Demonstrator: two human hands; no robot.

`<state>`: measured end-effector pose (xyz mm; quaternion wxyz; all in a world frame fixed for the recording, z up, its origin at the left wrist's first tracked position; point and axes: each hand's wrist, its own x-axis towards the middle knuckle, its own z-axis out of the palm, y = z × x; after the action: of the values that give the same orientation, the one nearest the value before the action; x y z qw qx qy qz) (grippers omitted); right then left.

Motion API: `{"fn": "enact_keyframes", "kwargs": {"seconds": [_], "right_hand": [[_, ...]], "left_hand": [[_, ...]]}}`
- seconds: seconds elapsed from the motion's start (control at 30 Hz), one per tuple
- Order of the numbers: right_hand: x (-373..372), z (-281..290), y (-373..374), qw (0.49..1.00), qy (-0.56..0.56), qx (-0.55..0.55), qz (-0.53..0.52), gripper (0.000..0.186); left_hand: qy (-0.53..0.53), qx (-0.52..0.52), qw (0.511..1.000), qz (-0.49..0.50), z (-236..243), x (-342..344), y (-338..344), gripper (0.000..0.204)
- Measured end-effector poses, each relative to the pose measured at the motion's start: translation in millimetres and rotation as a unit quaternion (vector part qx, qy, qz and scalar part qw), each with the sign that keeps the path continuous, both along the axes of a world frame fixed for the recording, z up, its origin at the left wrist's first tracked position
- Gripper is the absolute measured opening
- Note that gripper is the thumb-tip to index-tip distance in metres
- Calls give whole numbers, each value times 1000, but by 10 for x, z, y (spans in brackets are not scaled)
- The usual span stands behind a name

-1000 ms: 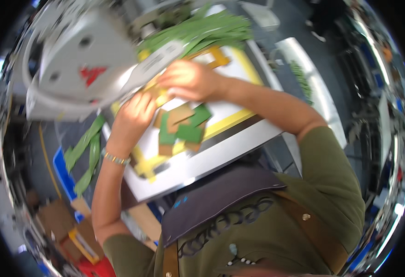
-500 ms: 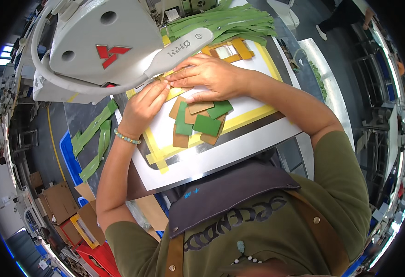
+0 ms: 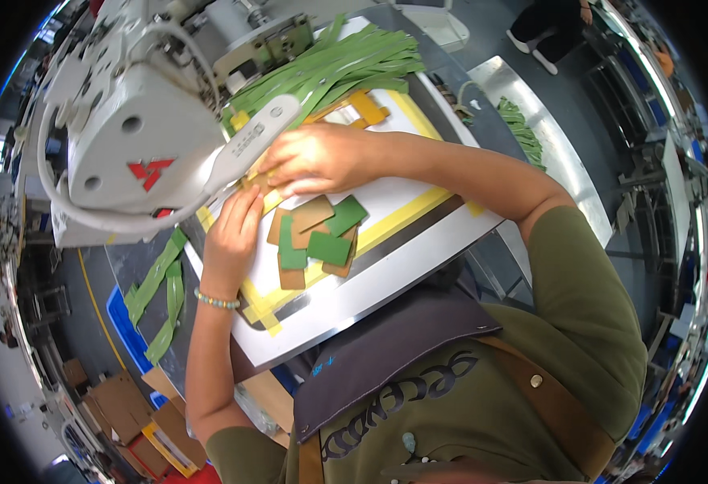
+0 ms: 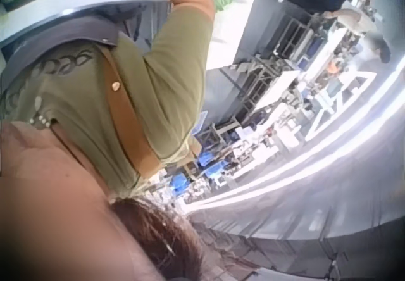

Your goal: Sewing small leather patches onto a base material using an industrial sewing machine in a workshop.

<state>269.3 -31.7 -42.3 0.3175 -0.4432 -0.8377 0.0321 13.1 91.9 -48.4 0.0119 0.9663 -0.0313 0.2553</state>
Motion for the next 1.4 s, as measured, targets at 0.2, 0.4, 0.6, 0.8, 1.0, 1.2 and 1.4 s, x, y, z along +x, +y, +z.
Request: {"fn": "enact_keyframes", "kwargs": {"seconds": [0.2,0.4,0.6,0.8,1.0,1.2,1.4], "right_hand": [[608,14,269,956,-172,94,-216,27],[740,-130,314,978,42,75,-190,12],[996,498,111,942,281,-107,-149,16],[590,647,99,928,180,-324,-25,20],[92,14,240,977,47,-158,-133,12],[107,-153,228,976,68,-134,-160,14],[216,44,205,980,61,-153,-115,18]], "left_hand": [[-20,0,999,51,-34,13,-43,30],[-3,-24,999,47,-15,-14,-43,28],[3,-17,999,38,-9,-23,-29,28],[4,-44,998,32,-6,-32,-18,32],[-7,-52,998,40,-4,-63,-7,35],[53,-14,998,45,68,21,-70,39],[68,-12,996,52,48,18,-36,39]]}}
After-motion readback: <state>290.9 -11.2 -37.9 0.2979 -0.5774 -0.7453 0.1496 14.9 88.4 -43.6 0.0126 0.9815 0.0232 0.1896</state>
